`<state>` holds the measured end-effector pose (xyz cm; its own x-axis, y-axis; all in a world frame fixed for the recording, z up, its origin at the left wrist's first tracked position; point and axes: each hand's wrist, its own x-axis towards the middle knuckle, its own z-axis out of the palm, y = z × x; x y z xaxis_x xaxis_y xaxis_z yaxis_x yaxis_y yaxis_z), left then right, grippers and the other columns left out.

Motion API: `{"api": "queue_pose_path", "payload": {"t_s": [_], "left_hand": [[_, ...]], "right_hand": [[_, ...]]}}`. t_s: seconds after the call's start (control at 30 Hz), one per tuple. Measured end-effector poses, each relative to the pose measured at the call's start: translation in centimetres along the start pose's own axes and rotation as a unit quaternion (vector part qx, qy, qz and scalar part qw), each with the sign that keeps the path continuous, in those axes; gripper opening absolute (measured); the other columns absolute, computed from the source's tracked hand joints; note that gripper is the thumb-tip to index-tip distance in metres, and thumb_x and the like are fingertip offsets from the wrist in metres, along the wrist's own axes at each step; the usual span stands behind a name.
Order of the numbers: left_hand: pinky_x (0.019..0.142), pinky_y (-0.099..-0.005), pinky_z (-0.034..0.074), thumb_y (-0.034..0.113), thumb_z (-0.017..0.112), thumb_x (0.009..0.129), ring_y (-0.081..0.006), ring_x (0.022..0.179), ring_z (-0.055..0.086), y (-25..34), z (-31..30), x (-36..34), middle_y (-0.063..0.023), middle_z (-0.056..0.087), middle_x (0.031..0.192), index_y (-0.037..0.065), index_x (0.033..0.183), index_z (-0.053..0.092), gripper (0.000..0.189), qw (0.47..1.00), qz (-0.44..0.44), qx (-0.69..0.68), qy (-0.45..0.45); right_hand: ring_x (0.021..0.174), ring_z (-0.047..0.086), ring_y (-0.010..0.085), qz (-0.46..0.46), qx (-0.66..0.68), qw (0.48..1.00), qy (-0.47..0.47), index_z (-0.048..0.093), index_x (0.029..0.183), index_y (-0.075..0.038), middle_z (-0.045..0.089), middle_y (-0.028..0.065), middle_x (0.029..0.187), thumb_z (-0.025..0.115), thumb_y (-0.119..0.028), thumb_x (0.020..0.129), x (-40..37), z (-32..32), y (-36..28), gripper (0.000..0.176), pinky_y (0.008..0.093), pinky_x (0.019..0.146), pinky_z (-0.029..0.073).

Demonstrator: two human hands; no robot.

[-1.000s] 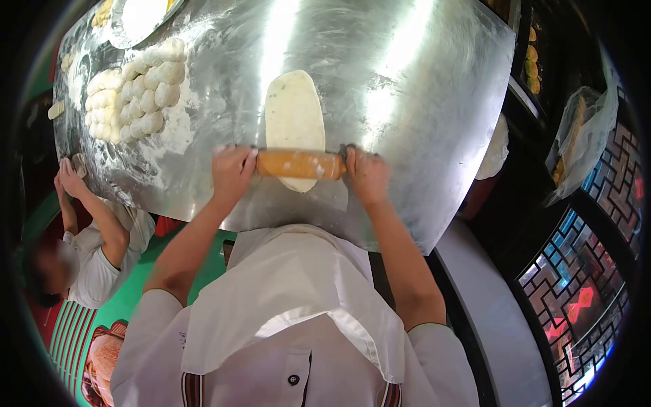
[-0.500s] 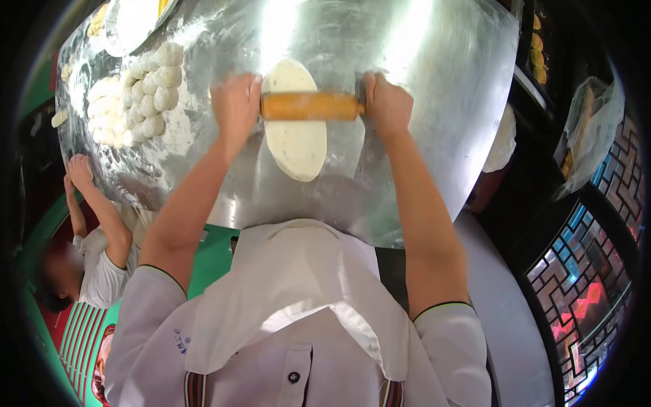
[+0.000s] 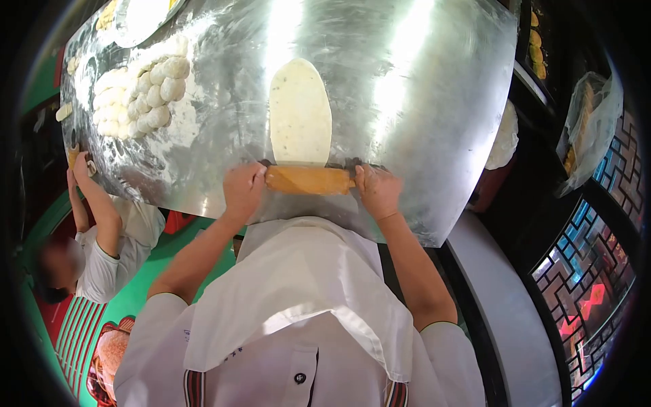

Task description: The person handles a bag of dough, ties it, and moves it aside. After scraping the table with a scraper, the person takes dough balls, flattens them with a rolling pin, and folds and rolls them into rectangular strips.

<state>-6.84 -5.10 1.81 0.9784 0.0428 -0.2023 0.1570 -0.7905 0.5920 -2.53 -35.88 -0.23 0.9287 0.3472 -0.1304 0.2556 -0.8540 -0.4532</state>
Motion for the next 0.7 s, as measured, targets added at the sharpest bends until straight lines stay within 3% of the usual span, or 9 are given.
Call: {"api": "queue_pose_path", "payload": {"t_s": [0.17, 0.27, 0.33, 0.37, 0.43, 0.47, 0.53, 0.6, 0.7], "left_hand": [[0.071, -0.0423, 0.040, 0.024, 0.057, 0.092, -0.0354, 0.063, 0.055, -3.5, -1.4, 11.0, -0.0136, 0.060, 0.066, 0.009, 0.080, 0.066, 0.021, 0.987, 0.093, 0.117, 0.053], [0.066, -0.0447, 0.044, 0.026, 0.056, 0.093, -0.0367, 0.062, 0.058, -2.9, -1.9, 19.9, -0.0155, 0.062, 0.066, 0.011, 0.081, 0.066, 0.022, 0.986, 0.060, 0.138, 0.074], [0.059, -0.0479, 0.048, 0.027, 0.055, 0.092, -0.0352, 0.065, 0.062, -2.2, -2.7, 25.2, -0.0134, 0.064, 0.064, 0.014, 0.076, 0.067, 0.023, 0.982, 0.017, 0.170, 0.075], [0.064, -0.0457, 0.047, 0.027, 0.056, 0.091, -0.0343, 0.063, 0.061, -3.5, -2.9, 27.6, -0.0120, 0.065, 0.064, 0.012, 0.075, 0.067, 0.025, 0.968, 0.120, 0.204, 0.081], [0.067, -0.0451, 0.047, 0.027, 0.057, 0.090, -0.0348, 0.063, 0.060, -3.7, -3.0, 29.5, -0.0119, 0.064, 0.065, 0.011, 0.075, 0.066, 0.024, 0.966, 0.145, 0.171, 0.127], [0.069, -0.0446, 0.046, 0.027, 0.058, 0.089, -0.0352, 0.062, 0.059, -3.7, -3.2, 29.9, -0.0119, 0.064, 0.065, 0.009, 0.074, 0.064, 0.024, 0.961, 0.168, 0.138, 0.169], [0.073, -0.0439, 0.045, 0.026, 0.058, 0.089, -0.0364, 0.060, 0.057, -4.3, -3.1, 28.0, -0.0123, 0.062, 0.064, 0.006, 0.074, 0.062, 0.026, 0.967, 0.167, 0.113, 0.155], [0.073, -0.0444, 0.043, 0.025, 0.055, 0.091, -0.0382, 0.063, 0.055, -4.4, -3.6, 23.7, -0.0132, 0.060, 0.066, 0.006, 0.073, 0.060, 0.027, 0.980, 0.138, 0.121, 0.081], [0.082, -0.0435, 0.038, 0.021, 0.054, 0.091, -0.0325, 0.076, 0.057, -4.8, -3.4, 14.4, -0.0115, 0.059, 0.075, 0.008, 0.078, 0.061, 0.020, 0.982, 0.106, 0.119, 0.104]], "right_hand": [[0.054, 0.061, 0.0332, 0.051, -0.077, 0.995, 0.028, 0.063, 0.083, -0.011, 0.062, 0.0132, 0.062, 0.048, -0.031, 0.099, 8.4, 3.0, -0.1, 0.030, 0.0444, 0.050, 0.048], [0.049, 0.060, 0.0323, 0.048, -0.084, 0.988, 0.121, 0.060, 0.081, -0.012, 0.060, 0.0127, 0.057, 0.044, -0.034, 0.101, 16.8, 1.3, 1.3, 0.034, 0.0435, 0.048, 0.047], [0.052, 0.062, 0.0333, 0.080, -0.136, 0.980, 0.119, 0.059, 0.077, -0.011, 0.062, 0.0131, 0.059, 0.041, -0.035, 0.102, 22.1, -0.8, 1.4, 0.040, 0.0437, 0.051, 0.049], [0.059, 0.065, 0.0336, 0.096, -0.138, 0.980, 0.108, 0.060, 0.077, -0.010, 0.065, 0.0140, 0.063, 0.038, -0.038, 0.103, 24.2, -1.7, 1.3, 0.044, 0.0447, 0.056, 0.050], [0.062, 0.066, 0.0337, 0.115, -0.132, 0.980, 0.094, 0.060, 0.077, -0.009, 0.066, 0.0146, 0.065, 0.037, -0.038, 0.103, 25.9, -1.7, 1.5, 0.045, 0.0450, 0.058, 0.051], [0.066, 0.067, 0.0339, 0.134, -0.124, 0.980, 0.077, 0.061, 0.077, -0.009, 0.067, 0.0153, 0.067, 0.036, -0.039, 0.103, 26.3, -1.8, 1.4, 0.047, 0.0452, 0.061, 0.052], [0.069, 0.067, 0.0342, 0.133, -0.128, 0.981, 0.064, 0.061, 0.081, -0.009, 0.067, 0.0157, 0.069, 0.035, -0.039, 0.104, 24.4, -1.1, 0.6, 0.046, 0.0463, 0.063, 0.051], [0.067, 0.066, 0.0353, 0.148, -0.096, 0.984, 0.010, 0.060, 0.084, -0.008, 0.066, 0.0153, 0.067, 0.035, -0.039, 0.104, 20.7, -0.4, -1.3, 0.044, 0.0474, 0.062, 0.051], [0.062, 0.063, 0.0350, 0.102, -0.074, 0.991, -0.032, 0.058, 0.083, -0.009, 0.065, 0.0135, 0.066, 0.042, -0.034, 0.101, 13.3, 2.1, -3.6, 0.035, 0.0480, 0.061, 0.049]]}}
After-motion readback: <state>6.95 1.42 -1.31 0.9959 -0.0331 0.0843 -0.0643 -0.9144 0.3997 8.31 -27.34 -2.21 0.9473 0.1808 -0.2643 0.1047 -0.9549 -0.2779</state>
